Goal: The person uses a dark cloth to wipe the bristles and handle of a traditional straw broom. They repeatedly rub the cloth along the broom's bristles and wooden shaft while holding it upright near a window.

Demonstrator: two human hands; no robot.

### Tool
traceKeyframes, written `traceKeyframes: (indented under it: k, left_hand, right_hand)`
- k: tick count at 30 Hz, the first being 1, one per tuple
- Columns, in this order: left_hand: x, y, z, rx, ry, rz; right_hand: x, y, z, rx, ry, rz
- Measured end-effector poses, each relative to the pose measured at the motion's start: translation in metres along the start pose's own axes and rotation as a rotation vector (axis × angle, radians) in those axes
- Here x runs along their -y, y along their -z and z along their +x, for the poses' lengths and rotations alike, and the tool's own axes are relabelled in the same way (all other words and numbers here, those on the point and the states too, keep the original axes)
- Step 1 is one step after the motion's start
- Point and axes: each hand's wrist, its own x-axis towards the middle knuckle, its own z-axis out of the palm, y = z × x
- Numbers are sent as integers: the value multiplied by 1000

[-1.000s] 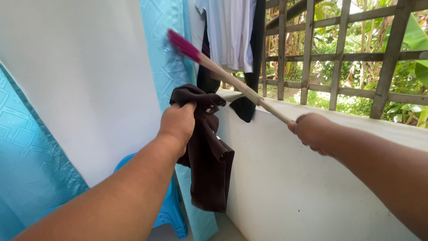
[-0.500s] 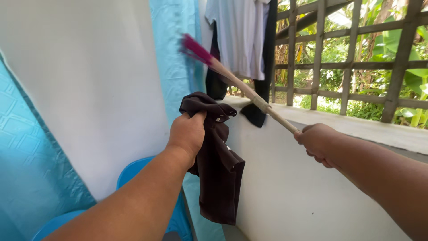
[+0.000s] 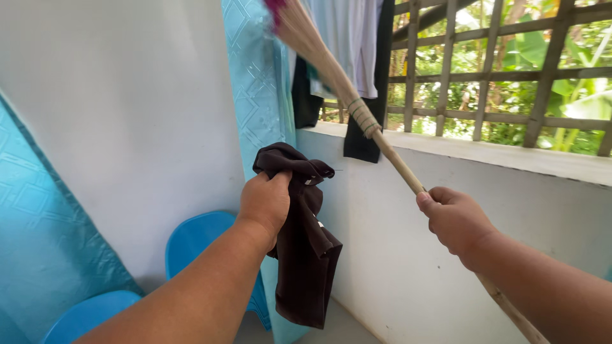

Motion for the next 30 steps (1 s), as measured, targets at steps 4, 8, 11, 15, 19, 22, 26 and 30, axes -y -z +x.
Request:
traceKeyframes:
  k: [4,8,11,15,19,22,26,30]
  left_hand:
    - [5,-2,-12,36,26,3]
    - [9,-1,-22,93,7,-27]
    - [13,3,-31,123,-12,-36]
    - [19,14,-44,131,-5,-12]
    - [23,21,-54,123,20,38]
    - [24,25,-58,122,-3,42]
    - [23,26,-60,113,23,10]
    - [23,26,-62,87,19,20]
  right_hand:
    - [-23,9,-21,-157,211,81]
    - [-42,22,-37,-312,216,83]
    - [-60,30,-53,-420,117,-47]
    - [-83,25,-80,-468,-14,-188]
    - [-86,8,-100,-243,-237,-54]
    - [-70,0,-109,-113,-274,-137]
    - [-44,-6,-112,26,-216,-233]
    - [-31,-4,-105,5,50,-438]
